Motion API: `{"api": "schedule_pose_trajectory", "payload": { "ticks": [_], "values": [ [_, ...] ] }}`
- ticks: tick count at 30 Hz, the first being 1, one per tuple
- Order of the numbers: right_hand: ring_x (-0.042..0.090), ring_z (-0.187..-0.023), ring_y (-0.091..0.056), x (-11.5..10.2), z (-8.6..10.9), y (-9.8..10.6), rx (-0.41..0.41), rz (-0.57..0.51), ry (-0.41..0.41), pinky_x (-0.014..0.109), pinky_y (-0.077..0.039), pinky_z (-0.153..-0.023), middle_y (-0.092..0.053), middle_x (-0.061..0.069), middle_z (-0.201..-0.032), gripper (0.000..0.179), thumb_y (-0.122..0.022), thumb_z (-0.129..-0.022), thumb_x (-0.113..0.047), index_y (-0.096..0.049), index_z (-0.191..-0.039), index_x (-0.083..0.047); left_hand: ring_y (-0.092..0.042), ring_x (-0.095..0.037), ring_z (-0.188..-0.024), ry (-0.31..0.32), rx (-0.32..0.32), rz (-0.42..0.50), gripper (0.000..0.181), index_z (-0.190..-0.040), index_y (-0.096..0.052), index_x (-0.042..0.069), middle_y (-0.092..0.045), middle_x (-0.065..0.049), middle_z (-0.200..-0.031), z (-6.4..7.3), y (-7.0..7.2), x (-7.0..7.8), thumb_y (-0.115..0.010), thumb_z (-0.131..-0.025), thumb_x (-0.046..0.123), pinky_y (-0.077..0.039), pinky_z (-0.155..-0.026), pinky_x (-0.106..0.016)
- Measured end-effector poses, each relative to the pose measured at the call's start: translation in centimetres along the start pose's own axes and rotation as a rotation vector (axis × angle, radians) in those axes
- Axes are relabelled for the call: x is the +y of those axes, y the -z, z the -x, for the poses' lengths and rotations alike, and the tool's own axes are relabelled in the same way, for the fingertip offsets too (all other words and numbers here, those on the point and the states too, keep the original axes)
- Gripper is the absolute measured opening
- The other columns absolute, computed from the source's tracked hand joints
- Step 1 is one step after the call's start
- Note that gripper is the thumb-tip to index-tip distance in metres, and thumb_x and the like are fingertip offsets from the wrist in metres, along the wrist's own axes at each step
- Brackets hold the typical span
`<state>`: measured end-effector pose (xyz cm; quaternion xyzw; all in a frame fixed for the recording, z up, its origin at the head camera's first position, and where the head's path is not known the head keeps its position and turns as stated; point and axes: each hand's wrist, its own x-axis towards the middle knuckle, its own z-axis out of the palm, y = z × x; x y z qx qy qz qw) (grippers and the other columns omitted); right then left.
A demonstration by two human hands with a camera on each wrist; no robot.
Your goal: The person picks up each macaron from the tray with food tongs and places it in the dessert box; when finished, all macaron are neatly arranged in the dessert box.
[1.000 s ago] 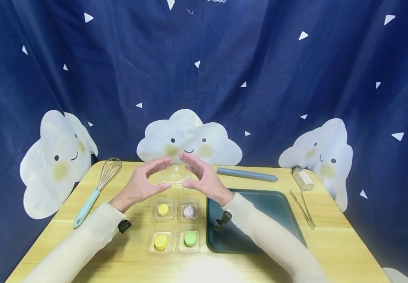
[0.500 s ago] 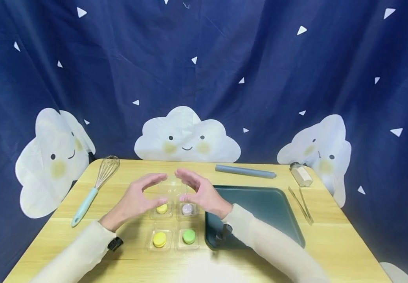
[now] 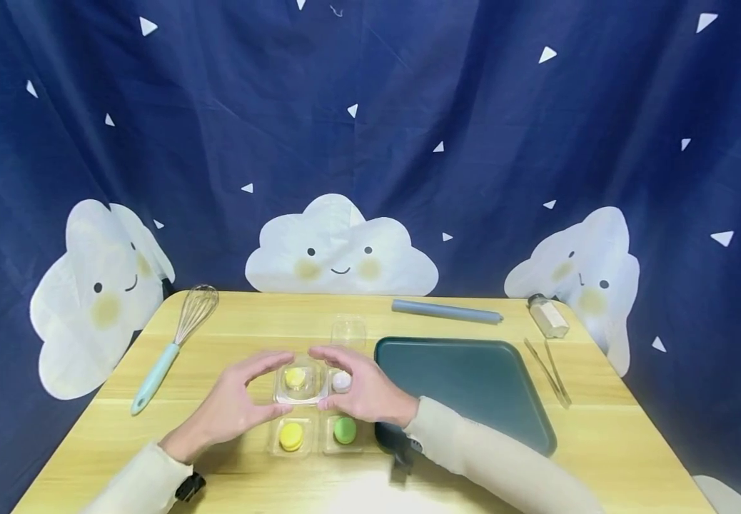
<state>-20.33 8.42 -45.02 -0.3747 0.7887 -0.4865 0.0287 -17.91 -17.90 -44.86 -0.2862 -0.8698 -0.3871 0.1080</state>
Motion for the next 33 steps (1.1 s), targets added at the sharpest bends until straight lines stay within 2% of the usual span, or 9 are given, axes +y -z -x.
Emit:
{"api": "schedule_pose_trajectory", "payload": {
  "ticks": [6, 10, 13, 19, 24, 33],
  "values": [
    [0.021, -0.132, -0.059, 0.0, 0.8, -1.2, -0.098, 0.260, -0.022, 0.034, -0.050, -0.113, -0.057, 0.003, -0.149, 0.080, -0.085, -0.081, -0.031, -0.048, -0.150, -0.014, -0.060, -0.035, -0.130, 0.047, -0.105, -0.059, 0.077, -0.141, -0.059, 0.019, -0.062, -0.008, -0.143, 1.9, -0.5, -0.6, -0.091, -0.073, 0.034, -0.049, -0.106, -0.063],
    [0.020, -0.138, -0.054, -0.3, 1.3, -1.7, -0.194, 0.380, -0.043, 0.039, -0.047, -0.116, -0.054, 0.002, -0.153, 0.080, -0.081, -0.084, -0.038, -0.045, -0.152, -0.017, -0.060, -0.033, -0.131, 0.081, -0.171, -0.102, 0.079, -0.141, -0.059, 0.019, -0.061, -0.010, -0.144, 2.8, -0.7, -0.8, -0.091, -0.071, 0.037, -0.049, -0.108, -0.060],
    [0.021, -0.142, -0.051, -0.3, 1.4, -2.0, -0.230, 0.429, -0.028, 0.041, -0.045, -0.119, -0.052, 0.004, -0.155, 0.080, -0.080, -0.085, -0.039, -0.044, -0.152, -0.016, -0.060, -0.032, -0.131, 0.095, -0.197, -0.114, 0.079, -0.141, -0.059, 0.020, -0.061, -0.009, -0.145, 3.2, -0.8, -0.8, -0.091, -0.071, 0.039, -0.050, -0.108, -0.057],
    [0.021, -0.142, -0.052, 0.2, 1.6, -2.4, -0.236, 0.510, 0.027, 0.043, -0.043, -0.120, -0.053, 0.005, -0.153, 0.081, -0.080, -0.084, -0.043, -0.046, -0.151, -0.016, -0.058, -0.033, -0.133, 0.111, -0.229, -0.124, 0.078, -0.141, -0.059, 0.019, -0.060, -0.009, -0.146, 3.4, -1.1, -1.0, -0.089, -0.073, 0.039, -0.048, -0.110, -0.058],
    [0.021, -0.139, -0.054, 0.5, 1.9, -2.6, -0.238, 0.566, 0.070, 0.034, -0.044, -0.119, -0.056, 0.009, -0.150, 0.078, -0.078, -0.085, -0.045, -0.048, -0.149, -0.013, -0.059, -0.029, -0.133, 0.122, -0.254, -0.127, 0.076, -0.141, -0.059, 0.020, -0.061, -0.006, -0.145, 3.4, -1.2, -1.2, -0.089, -0.073, 0.039, -0.048, -0.111, -0.055],
    [0.015, -0.134, -0.057, 0.5, 1.9, -3.1, -0.275, 0.624, 0.092, 0.024, -0.047, -0.114, -0.060, 0.002, -0.145, 0.074, -0.078, -0.085, -0.048, -0.053, -0.143, -0.011, -0.060, -0.029, -0.132, 0.143, -0.299, -0.120, 0.079, -0.138, -0.061, 0.011, -0.064, -0.008, -0.141, 3.7, -1.5, -1.0, -0.089, -0.070, 0.041, -0.048, -0.111, -0.054]
  ]
}}
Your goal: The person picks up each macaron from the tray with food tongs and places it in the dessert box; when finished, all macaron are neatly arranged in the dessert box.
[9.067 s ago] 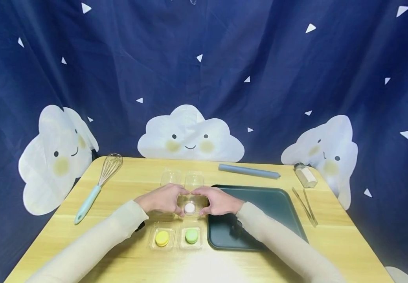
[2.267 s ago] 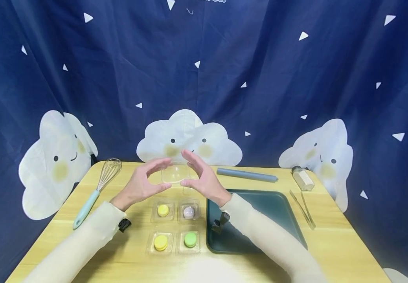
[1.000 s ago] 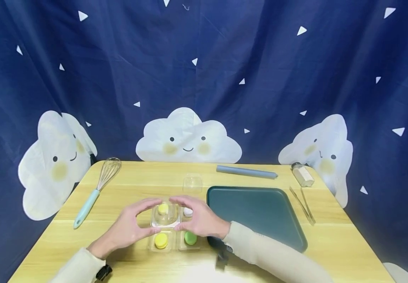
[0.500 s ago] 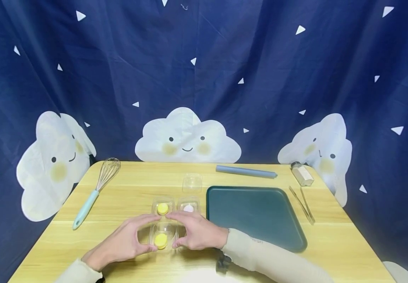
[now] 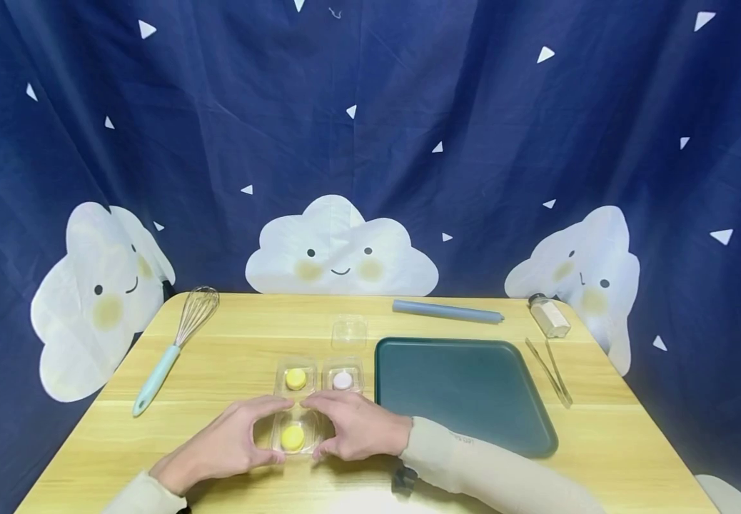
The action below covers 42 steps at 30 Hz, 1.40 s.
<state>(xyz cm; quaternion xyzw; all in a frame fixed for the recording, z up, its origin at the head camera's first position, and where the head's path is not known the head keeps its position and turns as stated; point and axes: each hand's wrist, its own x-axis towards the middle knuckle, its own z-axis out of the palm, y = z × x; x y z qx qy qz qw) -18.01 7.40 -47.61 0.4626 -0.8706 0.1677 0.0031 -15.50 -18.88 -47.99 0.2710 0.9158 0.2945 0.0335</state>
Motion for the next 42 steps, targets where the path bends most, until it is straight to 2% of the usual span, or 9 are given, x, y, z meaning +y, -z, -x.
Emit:
{"api": "schedule_pose_trajectory", "payload": {
  "ticks": [9, 16, 25, 29, 36, 38, 42],
  "values": [
    [0.012, -0.134, -0.057, -0.5, -0.4, 0.1, -0.053, 0.017, -0.028, 0.022, -0.047, -0.113, -0.060, 0.000, -0.145, 0.068, -0.077, -0.088, -0.042, -0.053, -0.144, -0.012, -0.061, -0.027, -0.130, -0.003, -0.025, -0.035, 0.080, -0.138, -0.061, 0.010, -0.065, -0.008, -0.140, 0.2, -0.1, 0.0, -0.090, -0.070, 0.039, -0.049, -0.110, -0.052],
    [0.012, -0.136, -0.055, -0.5, -0.8, -0.1, -0.080, 0.041, -0.018, 0.023, -0.045, -0.115, -0.058, 0.000, -0.147, 0.067, -0.076, -0.090, -0.041, -0.052, -0.145, -0.012, -0.063, -0.028, -0.127, -0.020, -0.020, -0.076, 0.079, -0.136, -0.061, 0.007, -0.067, -0.010, -0.137, 0.2, 0.1, 0.0, -0.091, -0.069, 0.037, -0.052, -0.108, -0.051],
    [0.012, -0.138, -0.054, -0.6, -1.1, -0.2, -0.104, 0.070, -0.012, 0.022, -0.044, -0.116, -0.056, 0.001, -0.150, 0.068, -0.075, -0.091, -0.040, -0.050, -0.147, -0.011, -0.064, -0.027, -0.126, -0.033, -0.046, -0.091, 0.080, -0.136, -0.060, 0.005, -0.066, -0.011, -0.137, 0.1, 0.4, -0.1, -0.089, -0.071, 0.041, -0.053, -0.107, -0.050],
    [0.012, -0.138, -0.054, -0.7, -1.2, -0.3, -0.085, 0.071, 0.020, 0.021, -0.044, -0.116, -0.056, 0.003, -0.150, 0.069, -0.074, -0.091, -0.041, -0.049, -0.147, -0.009, -0.065, -0.026, -0.124, -0.022, -0.051, -0.066, 0.083, -0.137, -0.060, 0.005, -0.066, -0.011, -0.138, 0.2, 0.4, -0.2, -0.089, -0.070, 0.044, -0.053, -0.106, -0.049],
    [0.010, -0.138, -0.053, -1.0, -1.4, -0.4, -0.073, 0.058, 0.071, 0.020, -0.043, -0.116, -0.056, 0.001, -0.150, 0.066, -0.073, -0.093, -0.037, -0.049, -0.148, -0.009, -0.064, -0.030, -0.125, 0.006, -0.097, 0.104, 0.087, -0.142, -0.054, 0.002, -0.061, -0.013, -0.142, 0.7, 0.1, -0.6, -0.086, -0.073, 0.045, -0.055, -0.104, -0.043],
    [0.010, -0.138, -0.054, -1.2, -1.5, -0.4, -0.078, 0.069, 0.077, 0.020, -0.044, -0.115, -0.056, 0.001, -0.150, 0.065, -0.073, -0.093, -0.036, -0.049, -0.148, -0.010, -0.063, -0.030, -0.127, 0.008, -0.091, 0.094, 0.086, -0.141, -0.055, 0.003, -0.062, -0.011, -0.142, 0.7, 0.0, -0.7, -0.086, -0.073, 0.045, -0.053, -0.105, -0.044],
    [0.011, -0.137, -0.055, -1.3, -1.6, -0.3, -0.082, 0.084, 0.075, 0.021, -0.044, -0.115, -0.056, 0.001, -0.150, 0.066, -0.074, -0.093, -0.036, -0.049, -0.148, -0.011, -0.062, -0.027, -0.129, 0.012, -0.058, 0.016, 0.083, -0.138, -0.059, 0.007, -0.064, -0.006, -0.139, 0.7, -0.2, -0.7, -0.087, -0.070, 0.046, -0.051, -0.108, -0.049]
  ]
}}
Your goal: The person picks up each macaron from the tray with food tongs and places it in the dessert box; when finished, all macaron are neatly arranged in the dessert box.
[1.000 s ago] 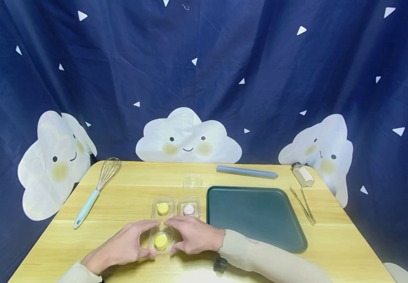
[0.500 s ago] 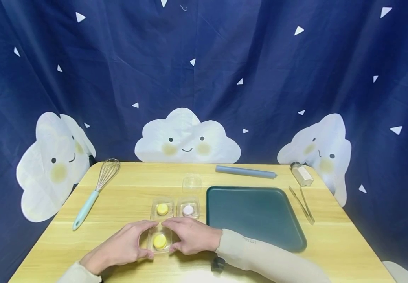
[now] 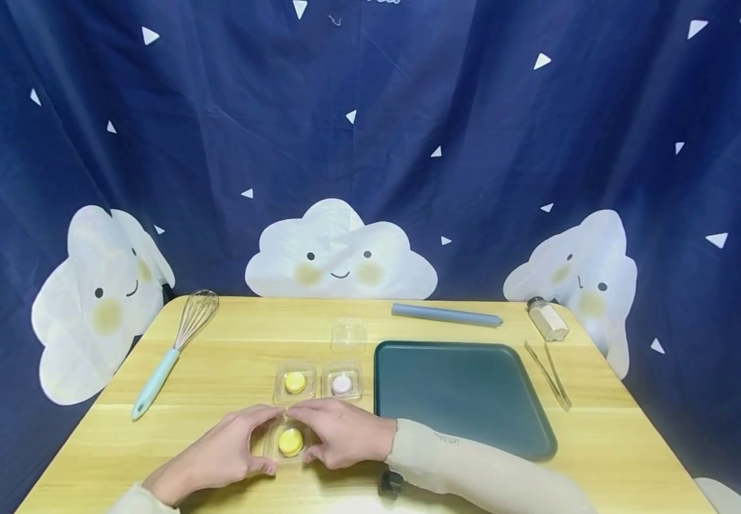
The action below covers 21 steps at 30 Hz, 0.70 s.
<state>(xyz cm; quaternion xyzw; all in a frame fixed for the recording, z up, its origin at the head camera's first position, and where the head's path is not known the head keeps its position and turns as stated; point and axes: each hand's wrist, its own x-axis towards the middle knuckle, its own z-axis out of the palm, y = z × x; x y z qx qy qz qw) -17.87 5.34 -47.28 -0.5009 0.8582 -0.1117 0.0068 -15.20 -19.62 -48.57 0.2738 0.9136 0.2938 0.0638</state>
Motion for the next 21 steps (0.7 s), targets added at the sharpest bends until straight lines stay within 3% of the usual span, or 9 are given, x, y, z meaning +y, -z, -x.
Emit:
{"api": "schedule_pose_trajectory", "payload": {
  "ticks": [8, 15, 21],
  "values": [
    [0.010, -0.139, -0.052, -0.13, -0.27, 0.18, -0.037, -0.050, -0.032, 0.019, -0.043, -0.115, -0.054, -0.001, -0.152, 0.065, -0.075, -0.092, -0.031, -0.048, -0.149, -0.012, -0.064, -0.026, -0.125, -0.011, 0.017, -0.085, 0.082, -0.134, -0.061, 0.006, -0.067, -0.005, -0.135, -0.09, 0.23, 0.10, -0.088, -0.069, 0.048, -0.052, -0.107, -0.050],
    [0.008, -0.140, -0.050, -0.15, -0.43, 0.33, -0.061, -0.080, -0.065, 0.019, -0.043, -0.116, -0.052, -0.004, -0.153, 0.065, -0.075, -0.092, -0.032, -0.048, -0.149, -0.014, -0.062, -0.027, -0.128, -0.006, 0.010, -0.058, 0.082, -0.137, -0.060, 0.008, -0.066, -0.006, -0.137, -0.03, 0.39, 0.04, -0.087, -0.071, 0.049, -0.051, -0.108, -0.052],
    [0.010, -0.139, -0.052, -0.16, -0.31, 0.46, -0.030, -0.052, -0.083, 0.023, -0.044, -0.116, -0.055, -0.004, -0.150, 0.062, -0.075, -0.092, -0.033, -0.051, -0.146, -0.014, -0.064, -0.025, -0.124, -0.008, 0.022, -0.076, 0.079, -0.137, -0.059, 0.007, -0.066, -0.004, -0.135, 0.04, 0.59, 0.00, -0.085, -0.076, 0.049, -0.054, -0.104, -0.051]
  ]
}}
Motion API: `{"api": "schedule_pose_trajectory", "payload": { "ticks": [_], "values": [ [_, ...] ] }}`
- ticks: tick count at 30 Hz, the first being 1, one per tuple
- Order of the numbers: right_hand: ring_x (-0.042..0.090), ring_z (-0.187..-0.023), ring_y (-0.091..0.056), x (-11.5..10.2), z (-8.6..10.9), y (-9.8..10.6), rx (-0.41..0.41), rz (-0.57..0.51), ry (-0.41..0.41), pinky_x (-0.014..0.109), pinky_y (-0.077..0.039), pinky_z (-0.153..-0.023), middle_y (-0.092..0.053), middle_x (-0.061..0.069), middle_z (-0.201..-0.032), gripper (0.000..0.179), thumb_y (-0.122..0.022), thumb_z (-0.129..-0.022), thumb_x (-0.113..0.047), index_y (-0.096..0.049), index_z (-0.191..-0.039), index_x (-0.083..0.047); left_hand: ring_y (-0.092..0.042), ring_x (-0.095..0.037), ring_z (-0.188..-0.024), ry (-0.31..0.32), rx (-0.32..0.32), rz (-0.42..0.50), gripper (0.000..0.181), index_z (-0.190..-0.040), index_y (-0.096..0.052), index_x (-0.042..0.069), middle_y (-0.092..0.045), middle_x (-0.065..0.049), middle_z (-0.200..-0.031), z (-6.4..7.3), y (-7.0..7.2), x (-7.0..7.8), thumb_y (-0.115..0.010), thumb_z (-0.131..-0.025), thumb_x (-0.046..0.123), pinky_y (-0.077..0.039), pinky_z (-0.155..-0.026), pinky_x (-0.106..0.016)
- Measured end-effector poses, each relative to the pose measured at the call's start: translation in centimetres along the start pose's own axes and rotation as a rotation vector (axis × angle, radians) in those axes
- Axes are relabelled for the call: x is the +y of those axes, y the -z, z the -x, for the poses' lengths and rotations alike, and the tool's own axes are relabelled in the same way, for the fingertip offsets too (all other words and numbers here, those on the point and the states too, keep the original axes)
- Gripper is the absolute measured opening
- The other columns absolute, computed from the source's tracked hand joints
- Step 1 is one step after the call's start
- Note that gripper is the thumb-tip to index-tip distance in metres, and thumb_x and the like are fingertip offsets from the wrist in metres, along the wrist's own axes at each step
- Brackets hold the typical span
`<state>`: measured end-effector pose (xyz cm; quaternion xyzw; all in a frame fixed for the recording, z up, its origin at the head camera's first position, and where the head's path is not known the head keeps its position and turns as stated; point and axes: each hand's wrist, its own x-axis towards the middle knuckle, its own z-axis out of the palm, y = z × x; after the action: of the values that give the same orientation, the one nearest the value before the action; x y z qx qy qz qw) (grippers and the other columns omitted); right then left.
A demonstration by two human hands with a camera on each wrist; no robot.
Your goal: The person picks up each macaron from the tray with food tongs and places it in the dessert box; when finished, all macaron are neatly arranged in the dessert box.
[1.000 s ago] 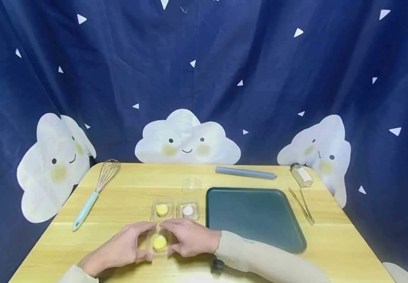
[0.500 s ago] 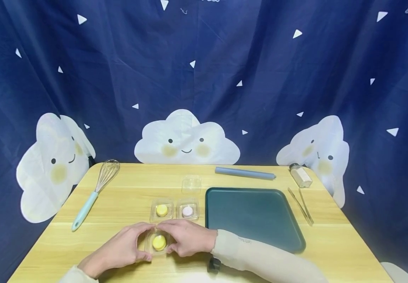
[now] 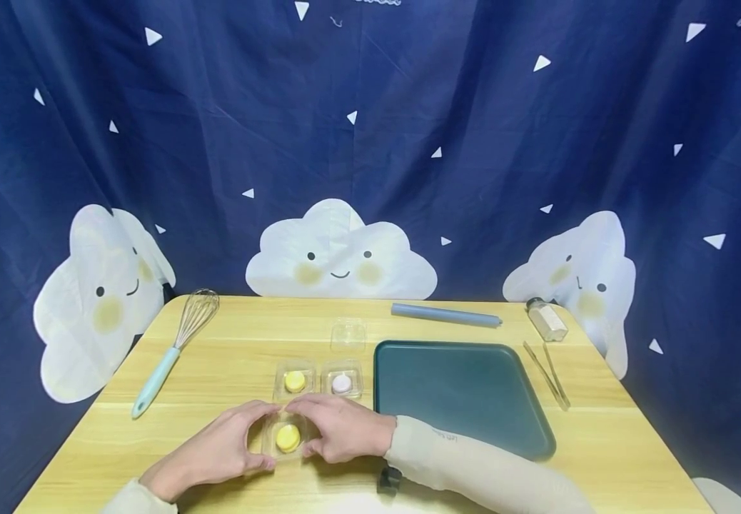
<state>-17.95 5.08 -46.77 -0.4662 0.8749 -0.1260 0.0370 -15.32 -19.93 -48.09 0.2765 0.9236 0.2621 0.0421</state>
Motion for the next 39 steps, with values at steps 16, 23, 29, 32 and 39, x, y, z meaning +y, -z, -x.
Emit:
{"api": "schedule_pose_trajectory", "payload": {
  "ticks": [16, 23, 29, 32, 39],
  "values": [
    [0.015, -0.137, -0.054, 0.7, 0.3, 1.4, 0.068, -0.095, -0.071, 0.029, -0.047, -0.115, -0.056, -0.003, -0.149, 0.065, -0.074, -0.092, -0.026, -0.045, -0.150, -0.017, -0.067, -0.029, -0.119, 0.086, 0.051, -0.016, 0.087, -0.137, -0.059, 0.006, -0.068, -0.009, -0.132, 0.2, 1.2, 0.2, -0.081, -0.074, 0.061, -0.056, -0.100, -0.054],
    [0.018, -0.125, -0.063, 2.4, 0.0, 3.0, 0.250, -0.297, -0.083, 0.026, -0.052, -0.107, -0.063, 0.001, -0.139, 0.072, -0.075, -0.091, -0.020, -0.039, -0.153, -0.013, -0.067, -0.030, -0.114, 0.113, 0.186, -0.011, 0.074, -0.138, -0.059, 0.010, -0.071, -0.006, -0.125, -1.2, 4.4, 0.1, -0.084, -0.079, 0.047, -0.056, -0.096, -0.058],
    [0.023, -0.124, -0.064, 4.8, -0.2, 4.3, 0.488, -0.550, -0.073, 0.033, -0.057, -0.103, -0.065, 0.008, -0.135, 0.072, -0.077, -0.084, 0.000, -0.043, -0.147, -0.010, -0.064, -0.029, -0.112, 0.028, 0.318, 0.026, 0.071, -0.140, -0.057, 0.009, -0.069, -0.008, -0.125, -4.4, 6.5, -1.3, -0.087, -0.079, 0.031, -0.054, -0.098, -0.057],
    [0.026, -0.128, -0.061, 6.2, -0.4, 5.1, 0.588, -0.648, -0.068, 0.040, -0.056, -0.105, -0.063, 0.011, -0.137, 0.071, -0.077, -0.083, 0.006, -0.046, -0.145, -0.009, -0.063, -0.030, -0.112, -0.025, 0.368, 0.054, 0.073, -0.140, -0.055, 0.005, -0.066, -0.012, -0.128, -6.3, 7.4, -2.1, -0.088, -0.078, 0.024, -0.054, -0.097, -0.051],
    [0.027, -0.139, -0.053, 9.5, -0.9, 7.0, 0.685, -0.669, -0.110, 0.039, -0.049, -0.114, -0.053, 0.012, -0.150, 0.071, -0.076, -0.086, 0.003, -0.044, -0.148, -0.010, -0.051, -0.037, -0.133, -0.015, 0.321, 0.196, 0.089, -0.153, -0.040, 0.007, -0.051, -0.018, -0.148, -10.5, 9.6, -2.8, -0.088, -0.080, 0.027, -0.045, -0.112, -0.052]
  ]
}}
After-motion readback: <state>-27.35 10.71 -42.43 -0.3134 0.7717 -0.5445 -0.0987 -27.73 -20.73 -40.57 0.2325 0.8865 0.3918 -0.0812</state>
